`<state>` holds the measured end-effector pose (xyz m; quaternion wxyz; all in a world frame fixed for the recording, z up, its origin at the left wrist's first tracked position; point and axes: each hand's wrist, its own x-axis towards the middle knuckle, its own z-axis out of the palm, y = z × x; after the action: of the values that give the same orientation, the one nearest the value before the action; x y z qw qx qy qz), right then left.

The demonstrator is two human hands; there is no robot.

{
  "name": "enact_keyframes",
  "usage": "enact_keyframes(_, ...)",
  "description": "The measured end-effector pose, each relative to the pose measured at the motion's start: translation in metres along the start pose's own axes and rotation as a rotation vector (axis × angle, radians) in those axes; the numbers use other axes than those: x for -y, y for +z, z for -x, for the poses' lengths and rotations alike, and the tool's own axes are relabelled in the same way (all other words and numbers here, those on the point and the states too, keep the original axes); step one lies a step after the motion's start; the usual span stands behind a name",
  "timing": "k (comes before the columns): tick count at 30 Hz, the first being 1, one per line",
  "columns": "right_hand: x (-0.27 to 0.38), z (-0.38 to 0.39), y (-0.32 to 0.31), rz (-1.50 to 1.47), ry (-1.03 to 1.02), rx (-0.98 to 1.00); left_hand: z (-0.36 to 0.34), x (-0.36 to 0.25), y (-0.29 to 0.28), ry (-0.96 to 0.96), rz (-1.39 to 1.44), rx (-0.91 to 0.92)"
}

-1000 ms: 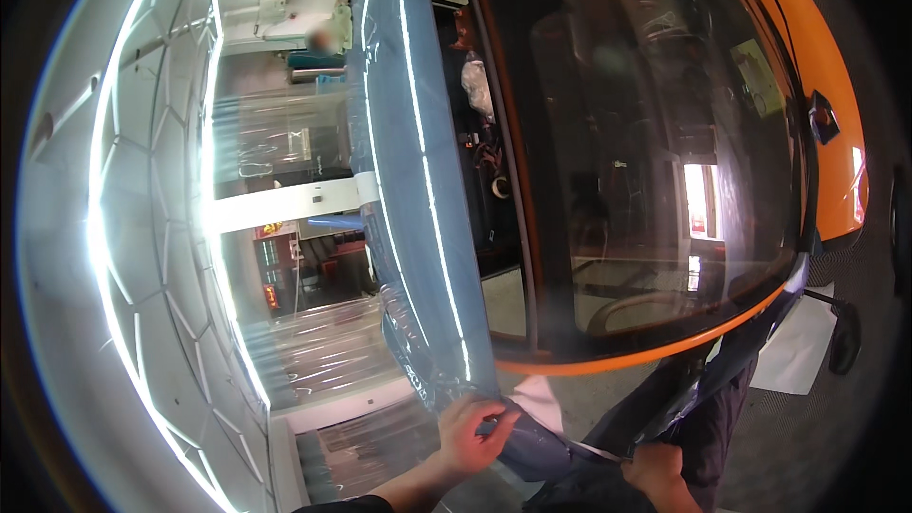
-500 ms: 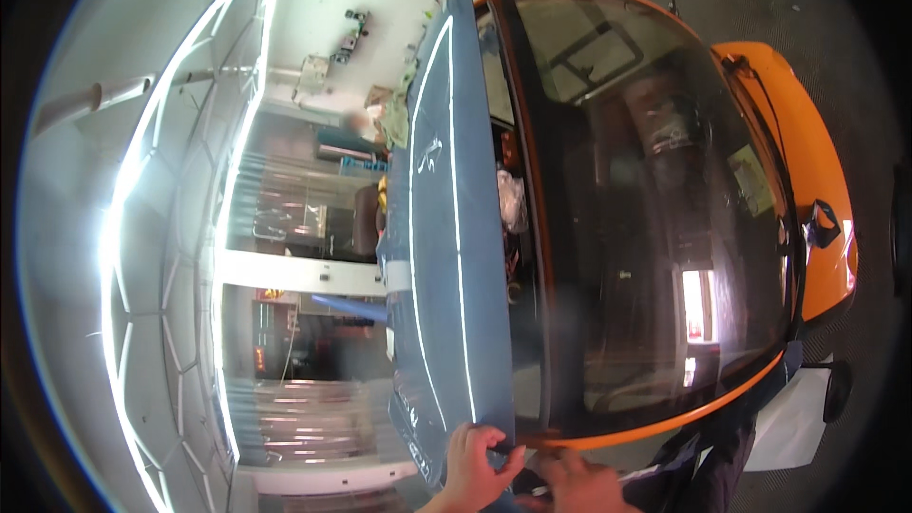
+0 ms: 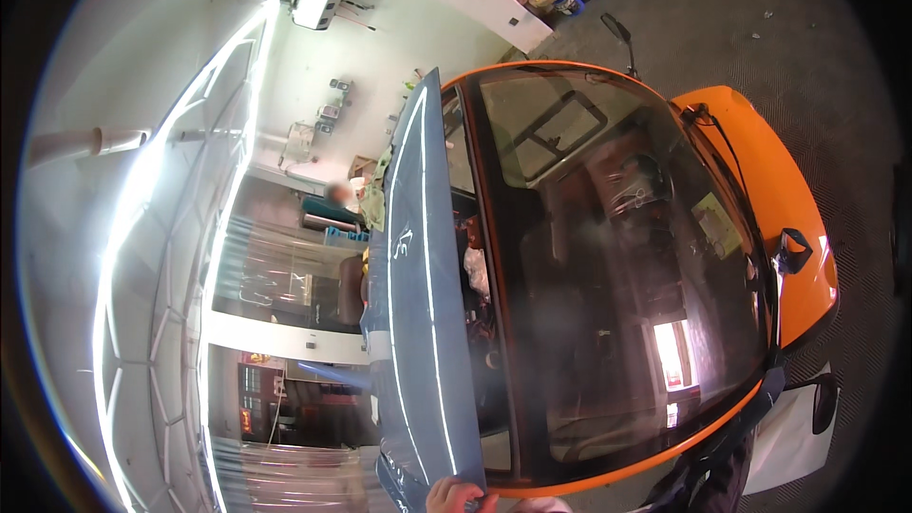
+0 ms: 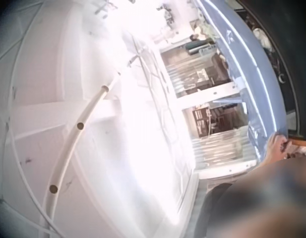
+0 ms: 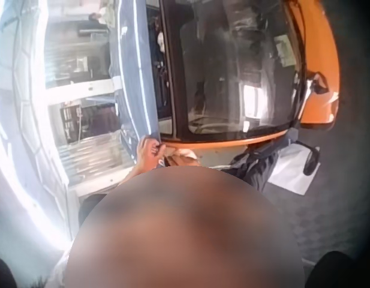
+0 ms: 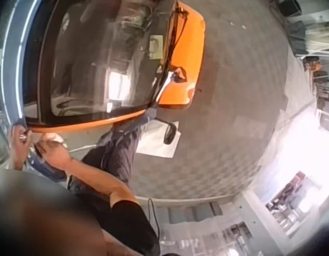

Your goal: The person applies a blue vinyl wrap to the hood of an orange car. They use a utility knife to trim the edges and a heat gun to smooth the material and conform it to the surface. The person also uses a squeegee to press the wrap firmly against the hood.

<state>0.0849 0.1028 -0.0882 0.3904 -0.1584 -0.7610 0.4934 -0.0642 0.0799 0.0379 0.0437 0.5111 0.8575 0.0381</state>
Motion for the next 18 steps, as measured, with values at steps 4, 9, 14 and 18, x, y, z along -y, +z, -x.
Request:
enact_keyframes(4, -0.006, 0.043, -0.014, -0.053, 0.1, 0.169, -0.003, 0.002, 0.001, 0.136, -0.068, -0.054)
enact_keyframes(9, 0.001, 0.075, -0.046, -0.154, 0.353, 0.185, -0.003, -0.001, -0.006, 0.108, -0.003, -0.019)
enact_keyframes(14, -0.026, 0.058, -0.121, -0.181, 0.672, -0.186, -0.028, 0.014, -0.029, -0.179, 0.492, 0.225)
enact_keyframes(18, -0.061, -0.02, -0.188, -0.273, 0.621, -0.454, -0.119, 0.037, -0.022, 0.396, 0.034, -0.177)
